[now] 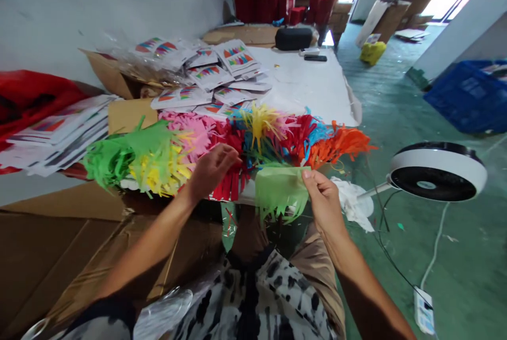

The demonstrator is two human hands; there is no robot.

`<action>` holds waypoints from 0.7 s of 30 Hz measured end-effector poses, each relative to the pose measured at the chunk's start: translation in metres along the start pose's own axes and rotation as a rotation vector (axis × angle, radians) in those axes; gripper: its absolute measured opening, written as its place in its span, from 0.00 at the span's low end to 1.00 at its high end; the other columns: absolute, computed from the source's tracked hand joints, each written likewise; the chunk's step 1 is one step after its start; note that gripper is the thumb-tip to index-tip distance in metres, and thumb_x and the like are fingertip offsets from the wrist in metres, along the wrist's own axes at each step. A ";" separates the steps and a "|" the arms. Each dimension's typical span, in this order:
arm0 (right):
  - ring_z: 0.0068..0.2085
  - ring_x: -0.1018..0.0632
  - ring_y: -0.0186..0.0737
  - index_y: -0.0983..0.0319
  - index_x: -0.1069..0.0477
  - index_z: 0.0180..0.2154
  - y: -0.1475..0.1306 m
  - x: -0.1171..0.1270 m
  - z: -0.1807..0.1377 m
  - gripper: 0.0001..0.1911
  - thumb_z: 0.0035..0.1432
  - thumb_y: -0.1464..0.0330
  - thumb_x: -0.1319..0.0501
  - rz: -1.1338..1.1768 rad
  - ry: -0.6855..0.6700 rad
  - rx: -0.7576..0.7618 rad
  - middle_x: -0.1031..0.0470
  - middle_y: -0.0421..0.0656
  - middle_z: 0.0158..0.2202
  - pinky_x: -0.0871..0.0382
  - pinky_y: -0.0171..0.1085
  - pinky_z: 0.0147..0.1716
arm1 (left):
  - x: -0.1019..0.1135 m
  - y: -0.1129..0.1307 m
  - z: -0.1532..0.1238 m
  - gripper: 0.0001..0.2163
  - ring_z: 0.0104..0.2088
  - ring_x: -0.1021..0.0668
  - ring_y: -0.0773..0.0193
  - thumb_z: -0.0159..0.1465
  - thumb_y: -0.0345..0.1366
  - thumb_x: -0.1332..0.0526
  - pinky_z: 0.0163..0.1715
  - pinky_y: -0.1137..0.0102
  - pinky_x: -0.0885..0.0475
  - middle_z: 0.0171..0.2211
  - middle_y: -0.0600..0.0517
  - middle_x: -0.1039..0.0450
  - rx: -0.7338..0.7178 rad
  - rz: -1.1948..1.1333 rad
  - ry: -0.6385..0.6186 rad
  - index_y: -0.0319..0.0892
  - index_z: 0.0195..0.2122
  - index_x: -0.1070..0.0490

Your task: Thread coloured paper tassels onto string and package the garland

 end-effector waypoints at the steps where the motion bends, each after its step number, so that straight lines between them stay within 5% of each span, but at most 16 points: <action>1: 0.31 0.29 0.39 0.57 0.22 0.31 -0.004 0.003 -0.001 0.20 0.60 0.48 0.30 -0.023 0.007 0.015 0.26 0.38 0.28 0.35 0.37 0.34 | -0.028 -0.002 -0.007 0.27 0.34 0.20 0.58 0.64 0.64 0.36 0.38 0.68 0.30 0.34 0.48 0.17 0.058 -0.165 -0.090 0.43 0.41 0.23; 3: 0.30 0.30 0.39 0.57 0.25 0.29 -0.009 0.008 -0.004 0.22 0.60 0.46 0.31 -0.069 0.008 0.034 0.28 0.38 0.26 0.36 0.37 0.33 | -0.073 -0.005 -0.021 0.31 0.35 0.20 0.57 0.59 0.69 0.36 0.40 0.67 0.28 0.34 0.46 0.18 0.158 -0.434 -0.237 0.41 0.37 0.22; 5: 0.29 0.32 0.38 0.58 0.27 0.27 -0.011 0.015 -0.005 0.24 0.61 0.45 0.32 -0.101 -0.010 0.038 0.31 0.37 0.25 0.37 0.37 0.32 | -0.094 -0.008 -0.028 0.33 0.34 0.20 0.57 0.58 0.72 0.37 0.40 0.66 0.27 0.32 0.45 0.19 0.208 -0.562 -0.280 0.40 0.33 0.21; 9: 0.27 0.37 0.36 0.58 0.32 0.26 -0.015 0.020 -0.006 0.29 0.63 0.42 0.36 -0.187 -0.134 0.042 0.36 0.36 0.23 0.42 0.36 0.29 | -0.072 0.001 -0.020 0.24 0.35 0.21 0.60 0.62 0.61 0.32 0.41 0.70 0.27 0.32 0.49 0.21 0.069 -0.438 0.011 0.42 0.32 0.21; 11: 0.27 0.40 0.35 0.58 0.36 0.24 -0.019 0.013 -0.008 0.31 0.64 0.41 0.39 -0.277 -0.293 0.058 0.41 0.36 0.23 0.45 0.36 0.28 | -0.062 0.022 -0.013 0.16 0.44 0.19 0.57 0.60 0.51 0.26 0.48 0.69 0.26 0.39 0.48 0.18 -0.052 -0.386 0.026 0.44 0.38 0.18; 15: 0.29 0.38 0.35 0.58 0.35 0.25 -0.033 -0.010 -0.018 0.29 0.68 0.44 0.40 -0.412 -0.620 0.073 0.39 0.36 0.25 0.44 0.35 0.28 | -0.099 0.060 -0.013 0.24 0.54 0.18 0.48 0.44 0.31 0.18 0.57 0.61 0.26 0.46 0.45 0.17 -0.040 -0.539 -0.468 0.47 0.44 0.16; 18: 0.28 0.38 0.35 0.58 0.31 0.27 -0.042 -0.015 -0.021 0.24 0.68 0.48 0.38 -0.441 -0.736 0.038 0.37 0.36 0.25 0.45 0.35 0.27 | -0.133 0.058 -0.023 0.23 0.47 0.16 0.48 0.38 0.27 0.18 0.47 0.62 0.22 0.40 0.48 0.16 0.103 -0.532 -0.810 0.47 0.38 0.15; 21: 0.27 0.37 0.33 0.59 0.26 0.32 -0.043 -0.010 -0.017 0.19 0.64 0.51 0.33 -0.466 -0.811 -0.005 0.34 0.36 0.26 0.47 0.34 0.26 | -0.141 0.040 -0.019 0.14 0.32 0.18 0.54 0.41 0.31 0.18 0.31 0.68 0.25 0.29 0.52 0.20 0.143 -0.372 -0.932 0.43 0.29 0.16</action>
Point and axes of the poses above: each hand's wrist, its own z-axis towards the middle knuckle, its own x-axis out of the back of the hand, y = z × x, the point moved 7 cm from there along z, towards the middle knuckle
